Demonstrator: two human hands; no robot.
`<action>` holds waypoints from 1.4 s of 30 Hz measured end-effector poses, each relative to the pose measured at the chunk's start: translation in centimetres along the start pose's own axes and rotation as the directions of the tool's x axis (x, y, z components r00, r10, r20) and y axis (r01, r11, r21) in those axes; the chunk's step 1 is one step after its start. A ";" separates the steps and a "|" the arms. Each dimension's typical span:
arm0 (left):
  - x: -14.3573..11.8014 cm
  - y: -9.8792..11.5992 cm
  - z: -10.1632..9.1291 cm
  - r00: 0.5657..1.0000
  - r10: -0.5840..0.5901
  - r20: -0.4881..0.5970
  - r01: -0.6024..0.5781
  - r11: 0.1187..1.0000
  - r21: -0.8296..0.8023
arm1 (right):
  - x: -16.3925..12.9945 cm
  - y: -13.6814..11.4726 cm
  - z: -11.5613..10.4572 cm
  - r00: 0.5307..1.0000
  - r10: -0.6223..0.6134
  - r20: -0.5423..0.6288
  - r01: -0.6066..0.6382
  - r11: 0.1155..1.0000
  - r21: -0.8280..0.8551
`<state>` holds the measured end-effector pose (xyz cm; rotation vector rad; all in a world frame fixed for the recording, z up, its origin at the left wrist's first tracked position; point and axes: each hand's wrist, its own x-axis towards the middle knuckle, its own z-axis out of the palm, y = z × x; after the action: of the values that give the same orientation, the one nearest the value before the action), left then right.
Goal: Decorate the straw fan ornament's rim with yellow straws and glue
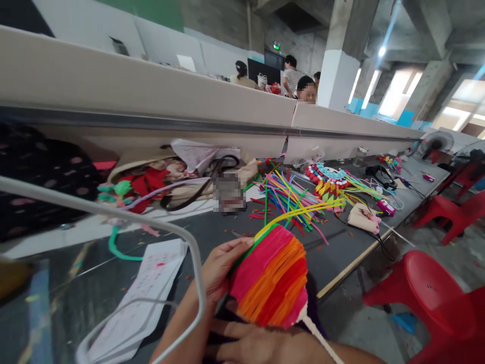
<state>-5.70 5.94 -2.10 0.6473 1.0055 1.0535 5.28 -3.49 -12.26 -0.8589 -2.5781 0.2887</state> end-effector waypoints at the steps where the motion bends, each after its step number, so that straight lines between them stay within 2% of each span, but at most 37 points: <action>1: 0.1 0.3 0.3 1.000 0.005 0.006 -0.005 1.000 0.006 | 0.7 -0.1 -0.2 0.996 -0.091 0.019 0.093 0.993 -0.071; 3: 0.4 0.8 0.7 1.000 0.015 0.005 -0.015 1.000 0.010 | 1.6 0.1 -0.3 0.979 -0.196 0.054 0.202 0.965 -0.169; 4: 0.5 0.9 0.8 1.000 0.015 0.001 -0.015 1.000 0.009 | 1.6 0.4 -0.2 0.978 -0.201 0.056 0.208 0.961 -0.182; 8: 1.1 0.2 0.3 1.000 0.008 -0.013 -0.008 1.000 0.005 | -1.0 2.7 0.1 0.995 -0.101 -0.007 0.100 0.990 -0.095; 9: 1.3 -0.1 0.0 1.000 0.009 -0.017 -0.009 1.000 0.007 | -2.3 3.5 -0.3 0.997 -0.035 -0.063 0.032 0.998 -0.060; 11: 1.7 -0.6 -0.7 1.000 -0.004 -0.012 0.005 1.000 0.013 | -5.0 5.0 -2.0 0.991 -0.045 -0.123 0.051 0.998 0.046; 13: 2.0 -1.0 -1.3 1.000 -0.024 0.010 0.024 1.000 0.015 | -7.5 6.3 -4.7 0.969 0.100 -0.227 -0.055 0.979 0.196; 14: 2.1 -1.1 -1.6 0.999 -0.030 0.023 0.029 0.999 0.016 | -8.3 6.9 -6.2 0.928 0.232 -0.292 -0.146 0.947 0.287; 15: 2.2 -1.2 -1.9 0.999 -0.037 0.039 0.036 0.999 0.017 | -8.9 7.5 -7.7 0.848 0.388 -0.361 -0.244 0.890 0.385; 16: 2.2 -1.3 -2.1 0.998 -0.041 0.056 0.041 0.999 0.017 | -9.2 8.0 -9.2 0.743 0.540 -0.395 -0.315 0.803 0.505; 18: 2.2 -1.6 -2.4 0.993 -0.063 0.102 0.061 0.998 0.020 | -8.5 9.0 -11.4 0.528 0.733 -0.429 -0.307 0.636 0.708; 19: 2.2 -1.7 -2.5 0.990 -0.069 0.124 0.067 0.998 0.015 | -7.7 9.4 -12.1 0.477 0.765 -0.433 -0.270 0.597 0.756; 20: 2.2 -1.8 -2.5 0.986 -0.080 0.145 0.079 0.997 0.017 | -6.7 9.7 -12.6 0.445 0.777 -0.446 -0.228 0.580 0.782; 21: 2.2 -1.9 -2.6 0.985 -0.080 0.152 0.079 0.997 0.011 | -5.4 10.0 -12.7 0.435 0.781 -0.448 -0.193 0.567 0.801; 22: 2.2 -1.9 -2.7 0.988 -0.060 0.145 0.062 0.998 -0.011 | -4.0 10.1 -12.7 0.446 0.784 -0.433 -0.163 0.546 0.822; 26: 2.0 -1.7 -2.9 0.991 -0.027 0.130 0.036 0.997 -0.067 | 2.3 10.4 -10.7 0.548 0.796 -0.256 -0.094 0.363 0.927; 30: 1.8 -1.7 -3.2 0.992 -0.013 0.129 0.026 0.995 -0.094 | 6.9 11.2 -8.1 0.602 0.776 -0.191 -0.100 0.310 0.945; 34: 1.8 -1.9 -3.3 0.993 -0.030 0.116 0.039 0.996 -0.080 | 8.1 12.6 -6.6 0.596 0.788 -0.152 -0.108 0.266 0.958; 38: 2.0 -2.3 -3.0 0.986 -0.057 0.157 0.067 0.996 -0.059 | 7.4 14.3 -7.2 0.605 0.790 -0.098 -0.109 0.204 0.973; 40: 2.0 -2.4 -2.8 0.982 -0.061 0.181 0.070 0.997 -0.041 | 7.0 15.1 -7.9 0.595 0.781 -0.190 -0.045 0.268 0.962; 42: 2.0 -2.6 -2.6 0.979 -0.054 0.194 0.060 0.998 -0.021 | 6.5 15.6 -8.5 0.534 0.758 -0.374 -0.015 0.451 0.893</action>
<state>-6.73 6.76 -6.04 0.6813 0.8342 0.9331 12.47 13.40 -7.55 -0.9538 -1.0971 0.9700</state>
